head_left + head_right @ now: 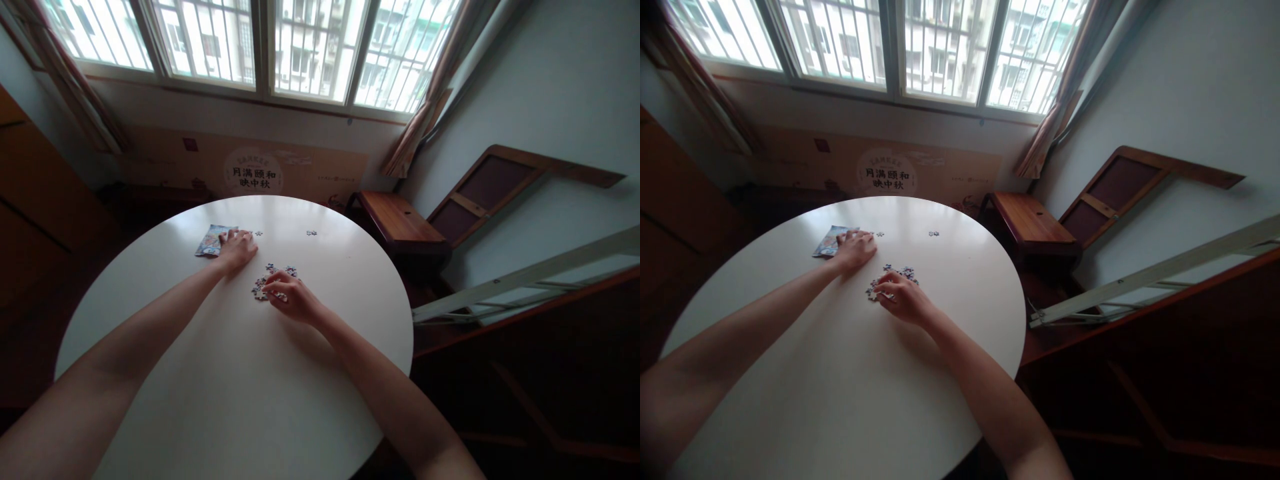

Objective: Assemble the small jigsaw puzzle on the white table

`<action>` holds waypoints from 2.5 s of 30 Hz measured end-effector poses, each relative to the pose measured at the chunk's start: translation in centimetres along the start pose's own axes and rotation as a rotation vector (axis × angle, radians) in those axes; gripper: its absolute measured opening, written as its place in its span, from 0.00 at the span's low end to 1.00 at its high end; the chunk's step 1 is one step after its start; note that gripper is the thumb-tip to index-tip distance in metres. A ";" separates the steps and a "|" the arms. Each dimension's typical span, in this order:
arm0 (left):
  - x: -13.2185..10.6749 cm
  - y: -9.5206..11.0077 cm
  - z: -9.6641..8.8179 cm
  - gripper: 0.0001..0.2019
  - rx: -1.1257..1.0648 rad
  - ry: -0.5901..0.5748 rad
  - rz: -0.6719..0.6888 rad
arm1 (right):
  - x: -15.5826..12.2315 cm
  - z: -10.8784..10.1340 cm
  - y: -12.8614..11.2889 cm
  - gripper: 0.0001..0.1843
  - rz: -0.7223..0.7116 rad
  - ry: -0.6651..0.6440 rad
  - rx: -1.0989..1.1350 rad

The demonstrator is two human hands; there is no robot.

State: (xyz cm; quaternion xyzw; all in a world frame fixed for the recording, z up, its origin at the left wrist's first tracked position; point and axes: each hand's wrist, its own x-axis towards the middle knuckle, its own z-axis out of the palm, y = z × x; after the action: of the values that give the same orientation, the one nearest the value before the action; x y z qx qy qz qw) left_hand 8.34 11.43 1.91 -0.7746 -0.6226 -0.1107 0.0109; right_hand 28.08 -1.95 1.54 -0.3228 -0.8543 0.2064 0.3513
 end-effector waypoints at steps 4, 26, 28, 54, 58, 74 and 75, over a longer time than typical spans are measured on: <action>0.0 0.1 0.2 0.22 0.006 0.007 0.008 | 0.0 -0.1 -0.1 0.09 -0.006 -0.012 -0.011; -0.2 0.5 0.8 0.23 -0.033 0.074 -0.037 | 0.0 -0.2 -0.1 0.10 -0.010 -0.009 -0.031; -0.4 0.6 0.8 0.25 -0.037 0.114 -0.030 | 0.1 -0.3 -0.1 0.09 0.010 0.022 -0.054; -11.1 0.9 -1.8 0.12 -0.488 0.102 0.350 | 0.2 -2.2 -0.6 0.09 0.420 -0.014 -0.228; -11.5 1.2 -1.6 0.13 -0.377 0.089 0.394 | 0.2 -1.9 -0.9 0.09 0.409 -0.015 -0.211; -11.4 0.7 -0.7 0.10 -0.371 0.091 0.376 | 0.0 -1.3 -0.6 0.08 0.349 -0.023 -0.158; -11.4 0.7 -0.7 0.10 -0.373 0.093 0.370 | 0.0 -1.2 -0.6 0.07 0.344 -0.021 -0.155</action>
State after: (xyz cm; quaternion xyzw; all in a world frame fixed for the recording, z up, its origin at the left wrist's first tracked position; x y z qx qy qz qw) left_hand 6.61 0.24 0.52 -0.8580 -0.4382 -0.2549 -0.0833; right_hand 28.76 -2.17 2.71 -0.4881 -0.8034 0.2004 0.2760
